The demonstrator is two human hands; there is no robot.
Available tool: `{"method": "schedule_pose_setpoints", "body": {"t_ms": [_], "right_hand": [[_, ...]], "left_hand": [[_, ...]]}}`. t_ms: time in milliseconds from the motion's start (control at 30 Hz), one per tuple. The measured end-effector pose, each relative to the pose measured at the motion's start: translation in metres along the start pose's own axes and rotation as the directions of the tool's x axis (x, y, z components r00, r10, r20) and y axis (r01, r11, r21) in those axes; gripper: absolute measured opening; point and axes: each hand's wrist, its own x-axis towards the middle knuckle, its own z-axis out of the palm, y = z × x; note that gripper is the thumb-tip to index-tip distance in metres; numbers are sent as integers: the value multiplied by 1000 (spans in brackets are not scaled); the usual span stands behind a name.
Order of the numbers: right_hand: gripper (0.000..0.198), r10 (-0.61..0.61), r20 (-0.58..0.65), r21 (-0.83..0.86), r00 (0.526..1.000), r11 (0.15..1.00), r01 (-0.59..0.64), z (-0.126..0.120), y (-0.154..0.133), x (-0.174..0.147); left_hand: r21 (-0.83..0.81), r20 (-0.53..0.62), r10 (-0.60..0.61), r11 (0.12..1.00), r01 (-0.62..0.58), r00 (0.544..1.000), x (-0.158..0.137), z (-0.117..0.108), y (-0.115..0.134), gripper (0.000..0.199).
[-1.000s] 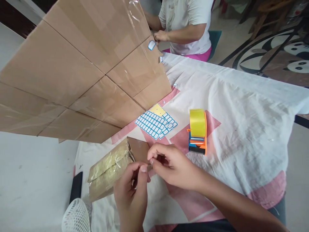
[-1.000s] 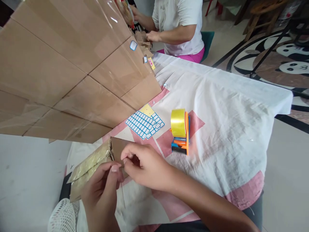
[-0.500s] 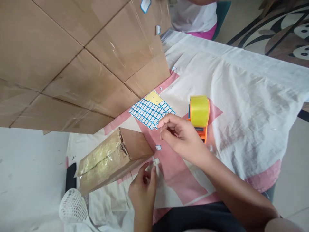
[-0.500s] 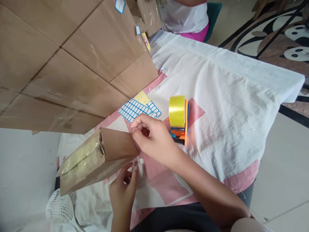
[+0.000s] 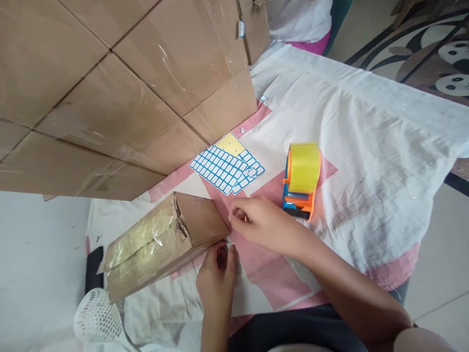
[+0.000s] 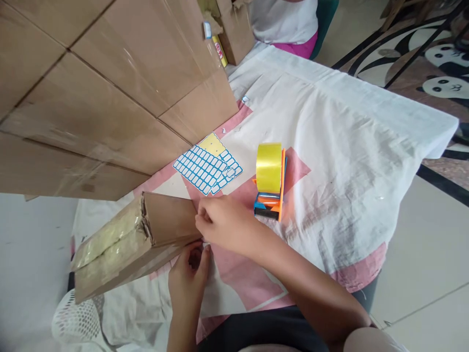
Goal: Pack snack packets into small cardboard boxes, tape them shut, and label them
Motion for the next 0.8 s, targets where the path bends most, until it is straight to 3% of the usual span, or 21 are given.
{"method": "schedule_pose_setpoints", "body": {"t_ms": [133, 233, 333, 433, 600, 700, 800], "right_hand": [[17, 184, 241, -239, 953, 963, -126, 13, 10, 2], [18, 165, 349, -321, 923, 946, -48, 30, 20, 6], [16, 147, 366, -349, 919, 937, -11, 43, 27, 11], [15, 192, 402, -292, 895, 954, -73, 44, 29, 13], [21, 179, 613, -46, 770, 980, -192, 36, 27, 16], [17, 126, 621, 60, 773, 976, -207, 31, 25, 17], [17, 95, 604, 118, 792, 971, -207, 26, 23, 15]], "left_hand": [[16, -15, -37, 999, 37, 999, -7, 4, -8, 35], [13, 3, 10, 1000, -10, 1000, -8, 5, -15, 32], [31, -27, 97, 995, -96, 995, -8, 5, -18, 28], [39, -88, 200, 979, -198, 976, -8, 3, -17, 23], [36, -201, 328, 944, -327, 923, -11, -6, -12, 12], [15, -256, 384, 919, -393, 887, -10, -12, -7, 6], [-28, -282, 376, 916, -399, 883, -8, -16, -2, 8]]}}
